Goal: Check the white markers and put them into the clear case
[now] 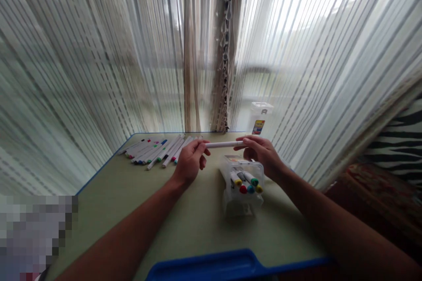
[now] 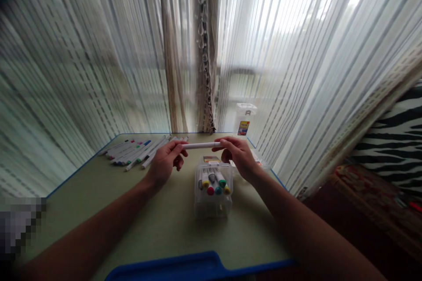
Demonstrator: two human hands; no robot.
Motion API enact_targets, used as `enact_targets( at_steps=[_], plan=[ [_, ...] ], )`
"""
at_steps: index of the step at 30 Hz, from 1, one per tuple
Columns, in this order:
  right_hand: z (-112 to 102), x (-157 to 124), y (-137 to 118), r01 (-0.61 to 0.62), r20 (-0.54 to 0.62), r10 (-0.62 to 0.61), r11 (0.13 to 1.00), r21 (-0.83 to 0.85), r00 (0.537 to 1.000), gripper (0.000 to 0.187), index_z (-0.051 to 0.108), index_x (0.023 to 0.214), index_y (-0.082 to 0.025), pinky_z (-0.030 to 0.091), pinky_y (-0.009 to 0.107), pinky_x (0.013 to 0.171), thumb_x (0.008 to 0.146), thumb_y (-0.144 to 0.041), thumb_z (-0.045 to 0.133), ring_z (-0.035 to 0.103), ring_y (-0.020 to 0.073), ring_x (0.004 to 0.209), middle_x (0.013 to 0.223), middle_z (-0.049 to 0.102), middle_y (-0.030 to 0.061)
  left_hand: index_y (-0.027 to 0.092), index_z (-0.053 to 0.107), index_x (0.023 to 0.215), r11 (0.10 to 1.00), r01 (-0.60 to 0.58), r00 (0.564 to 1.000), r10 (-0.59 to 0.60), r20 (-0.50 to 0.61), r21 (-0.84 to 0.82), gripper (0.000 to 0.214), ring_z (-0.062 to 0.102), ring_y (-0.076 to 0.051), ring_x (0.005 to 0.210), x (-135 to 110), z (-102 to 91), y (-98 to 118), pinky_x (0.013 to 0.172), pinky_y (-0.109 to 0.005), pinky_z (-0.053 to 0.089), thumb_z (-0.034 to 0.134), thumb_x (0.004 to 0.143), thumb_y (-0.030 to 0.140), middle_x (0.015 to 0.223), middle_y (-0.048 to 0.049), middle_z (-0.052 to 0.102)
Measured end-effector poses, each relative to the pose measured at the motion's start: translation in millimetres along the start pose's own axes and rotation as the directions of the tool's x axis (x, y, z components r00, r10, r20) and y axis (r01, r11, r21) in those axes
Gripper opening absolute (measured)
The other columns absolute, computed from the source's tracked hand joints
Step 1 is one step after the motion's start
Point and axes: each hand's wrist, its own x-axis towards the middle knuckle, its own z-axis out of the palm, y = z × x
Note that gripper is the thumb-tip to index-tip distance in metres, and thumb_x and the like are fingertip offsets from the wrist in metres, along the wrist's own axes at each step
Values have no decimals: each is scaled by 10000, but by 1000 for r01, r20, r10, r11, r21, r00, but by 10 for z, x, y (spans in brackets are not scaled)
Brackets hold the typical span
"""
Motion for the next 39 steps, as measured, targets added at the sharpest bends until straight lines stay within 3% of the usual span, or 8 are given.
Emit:
enact_targets(
  at_steps=[22,31,39],
  plan=[
    [-64,18,26,55,25,-53,996,-71,998,292,721,916,-149,359,221,391,750,-383,772,479,58,409,751,744,57,117,638,986,998,-16,997,11,-79,-54,286,490,-71,419,-21,-6,78,394,-203,369,533,879,360,695,-9,615],
    [-11,6,11,58,3,-58,992,-115,998,324,688,790,-157,348,217,386,648,-399,851,471,64,407,633,690,17,122,632,872,991,-78,995,83,-47,108,255,450,-49,418,-40,8,78,388,-186,342,708,783,349,643,27,574],
    [-4,-4,1,45,-12,-47,990,-134,999,407,659,775,-174,351,218,384,576,-445,887,467,70,409,564,608,-34,122,639,881,994,-77,997,78,-2,76,295,433,-46,419,-20,-9,30,385,-181,330,753,756,363,616,34,574]
  ],
)
